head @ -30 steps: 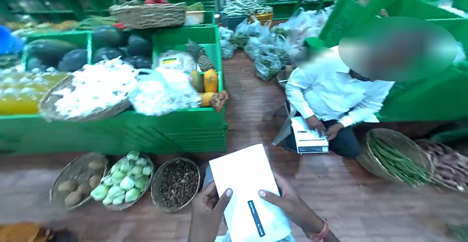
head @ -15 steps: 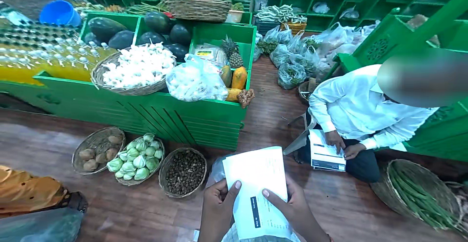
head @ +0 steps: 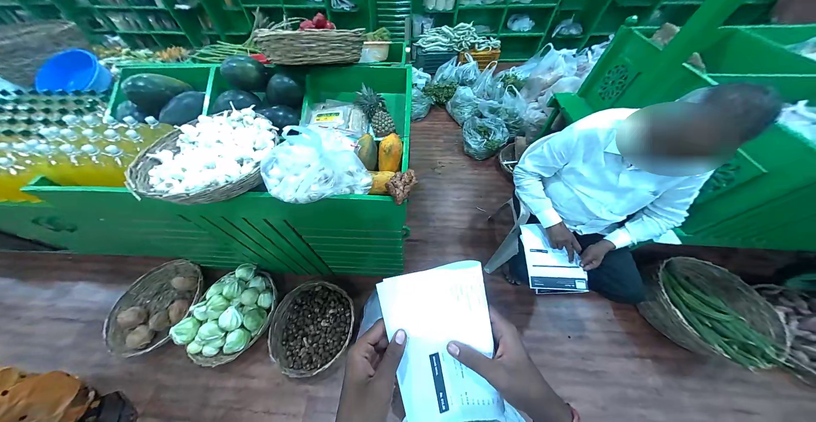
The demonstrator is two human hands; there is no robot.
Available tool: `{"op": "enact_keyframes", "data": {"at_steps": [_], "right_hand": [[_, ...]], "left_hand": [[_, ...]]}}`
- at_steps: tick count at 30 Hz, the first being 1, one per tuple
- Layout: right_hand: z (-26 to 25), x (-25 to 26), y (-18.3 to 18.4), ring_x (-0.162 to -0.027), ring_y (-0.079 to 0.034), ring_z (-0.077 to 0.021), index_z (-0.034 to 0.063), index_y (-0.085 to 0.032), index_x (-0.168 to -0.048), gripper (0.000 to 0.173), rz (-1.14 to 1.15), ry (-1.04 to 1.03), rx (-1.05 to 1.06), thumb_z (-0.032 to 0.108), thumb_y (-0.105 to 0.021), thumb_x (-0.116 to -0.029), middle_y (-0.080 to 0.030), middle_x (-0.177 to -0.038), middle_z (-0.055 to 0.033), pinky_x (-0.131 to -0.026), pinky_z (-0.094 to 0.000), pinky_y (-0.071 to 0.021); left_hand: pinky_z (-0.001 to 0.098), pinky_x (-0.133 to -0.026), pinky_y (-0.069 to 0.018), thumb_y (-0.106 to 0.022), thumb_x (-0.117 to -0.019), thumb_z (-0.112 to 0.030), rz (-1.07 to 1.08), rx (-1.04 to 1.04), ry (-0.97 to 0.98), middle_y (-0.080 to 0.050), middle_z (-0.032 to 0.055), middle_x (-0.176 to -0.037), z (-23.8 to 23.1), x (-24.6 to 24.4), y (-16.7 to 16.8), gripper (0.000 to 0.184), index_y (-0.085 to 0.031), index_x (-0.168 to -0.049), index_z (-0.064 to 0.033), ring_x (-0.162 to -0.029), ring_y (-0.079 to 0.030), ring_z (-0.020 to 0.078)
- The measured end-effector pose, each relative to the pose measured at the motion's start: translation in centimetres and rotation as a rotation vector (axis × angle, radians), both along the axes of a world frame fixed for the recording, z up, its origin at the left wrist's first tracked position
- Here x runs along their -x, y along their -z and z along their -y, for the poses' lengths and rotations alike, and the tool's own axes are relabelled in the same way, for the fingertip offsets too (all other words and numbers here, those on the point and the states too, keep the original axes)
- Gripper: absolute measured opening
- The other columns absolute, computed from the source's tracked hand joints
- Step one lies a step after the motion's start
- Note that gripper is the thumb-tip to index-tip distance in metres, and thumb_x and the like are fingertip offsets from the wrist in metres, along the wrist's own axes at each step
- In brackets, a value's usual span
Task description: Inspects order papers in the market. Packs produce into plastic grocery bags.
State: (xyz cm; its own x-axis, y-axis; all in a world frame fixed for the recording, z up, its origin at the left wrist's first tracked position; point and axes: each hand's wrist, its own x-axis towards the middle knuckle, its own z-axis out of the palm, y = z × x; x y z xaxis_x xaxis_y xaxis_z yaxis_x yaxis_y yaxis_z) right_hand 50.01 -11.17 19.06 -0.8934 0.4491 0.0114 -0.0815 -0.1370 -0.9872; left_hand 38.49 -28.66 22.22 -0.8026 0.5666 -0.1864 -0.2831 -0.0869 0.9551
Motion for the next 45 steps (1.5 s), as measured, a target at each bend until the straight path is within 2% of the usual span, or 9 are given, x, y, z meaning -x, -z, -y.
{"op": "enact_keyframes", "data": {"at_steps": [5,11,19,26,32,40,45], "right_hand": [[-1.3,-1.2,0.4,-0.102,-0.073,-0.0153,-0.0024,-0.045,-0.140,0.065,0.011,0.000,-0.022,0.013,-0.080,-0.0874,-0.073,-0.116,-0.0051,-0.090,-0.0331,-0.0638],[-2.1,-1.9,0.4,-0.103,-0.073,-0.0151,-0.0033,-0.043,-0.142,0.064,-0.007,0.026,-0.010,0.012,-0.077,-0.0896,-0.073,-0.117,-0.0054,-0.090,-0.0321,-0.0636],[-2.1,-1.9,0.3,-0.098,-0.074,-0.0130,-0.0023,-0.046,-0.136,0.061,0.034,0.069,-0.037,0.007,-0.080,-0.0858,-0.074,-0.112,-0.0029,-0.087,-0.0306,-0.0647],[-2.2,-1.5,0.0,-0.097,-0.075,-0.0135,-0.0018,-0.046,-0.136,0.060,0.062,0.032,0.006,0.003,-0.079,-0.0861,-0.075,-0.111,-0.0027,-0.087,-0.0313,-0.0649],[-2.2,-1.3,-0.1,-0.097,-0.075,-0.0117,-0.0025,-0.047,-0.136,0.061,0.097,0.036,-0.009,0.003,-0.079,-0.0851,-0.075,-0.111,-0.0021,-0.087,-0.0299,-0.0646],[-3.0,-1.1,0.3,-0.101,-0.074,-0.0126,-0.0031,-0.044,-0.140,0.063,0.052,-0.007,0.016,0.003,-0.078,-0.0863,-0.073,-0.115,-0.0031,-0.090,-0.0310,-0.0637],[-3.9,-1.0,0.7,-0.101,-0.074,-0.0141,-0.0023,-0.046,-0.138,0.059,0.026,-0.039,0.022,0.008,-0.077,-0.0893,-0.073,-0.116,-0.0044,-0.090,-0.0322,-0.0635]], "left_hand": [[0.0294,-0.079,-0.0637,-0.048,-0.1035,0.000,-0.087,0.037,0.005,-0.075,0.0102,-0.097,-1.9,-0.7,-0.7,0.025,-0.060,-0.123,0.0082,-0.086,-0.075,0.0158],[0.0277,-0.076,-0.0638,-0.051,-0.1030,0.000,-0.105,0.063,-0.008,-0.076,0.0098,-0.092,-3.6,-1.6,-0.8,0.020,-0.066,-0.115,0.0067,-0.081,-0.075,0.0146],[0.0281,-0.076,-0.0639,-0.051,-0.1035,0.000,-0.076,0.067,-0.017,-0.076,0.0086,-0.091,-4.2,-2.3,-0.4,0.018,-0.066,-0.113,0.0059,-0.079,-0.075,0.0136],[0.0262,-0.073,-0.0632,-0.053,-0.1032,0.000,-0.077,0.093,-0.063,-0.076,0.0070,-0.085,-4.1,-2.1,0.0,0.018,-0.070,-0.104,0.0042,-0.075,-0.074,0.0112],[0.0260,-0.073,-0.0625,-0.050,-0.1046,-0.002,-0.071,0.109,-0.059,-0.075,0.0050,-0.083,-4.0,-2.0,0.2,0.021,-0.070,-0.101,0.0028,-0.075,-0.073,0.0099],[0.0255,-0.077,-0.0625,-0.046,-0.1045,0.002,-0.043,0.063,-0.045,-0.076,0.0037,-0.085,-4.4,-1.8,0.1,0.023,-0.069,-0.103,0.0021,-0.077,-0.073,0.0086],[0.0254,-0.074,-0.0625,-0.046,-0.1047,0.002,-0.042,0.081,-0.052,-0.075,0.0041,-0.083,-4.8,-1.6,0.1,0.023,-0.068,-0.101,0.0021,-0.074,-0.073,0.0090]]}}
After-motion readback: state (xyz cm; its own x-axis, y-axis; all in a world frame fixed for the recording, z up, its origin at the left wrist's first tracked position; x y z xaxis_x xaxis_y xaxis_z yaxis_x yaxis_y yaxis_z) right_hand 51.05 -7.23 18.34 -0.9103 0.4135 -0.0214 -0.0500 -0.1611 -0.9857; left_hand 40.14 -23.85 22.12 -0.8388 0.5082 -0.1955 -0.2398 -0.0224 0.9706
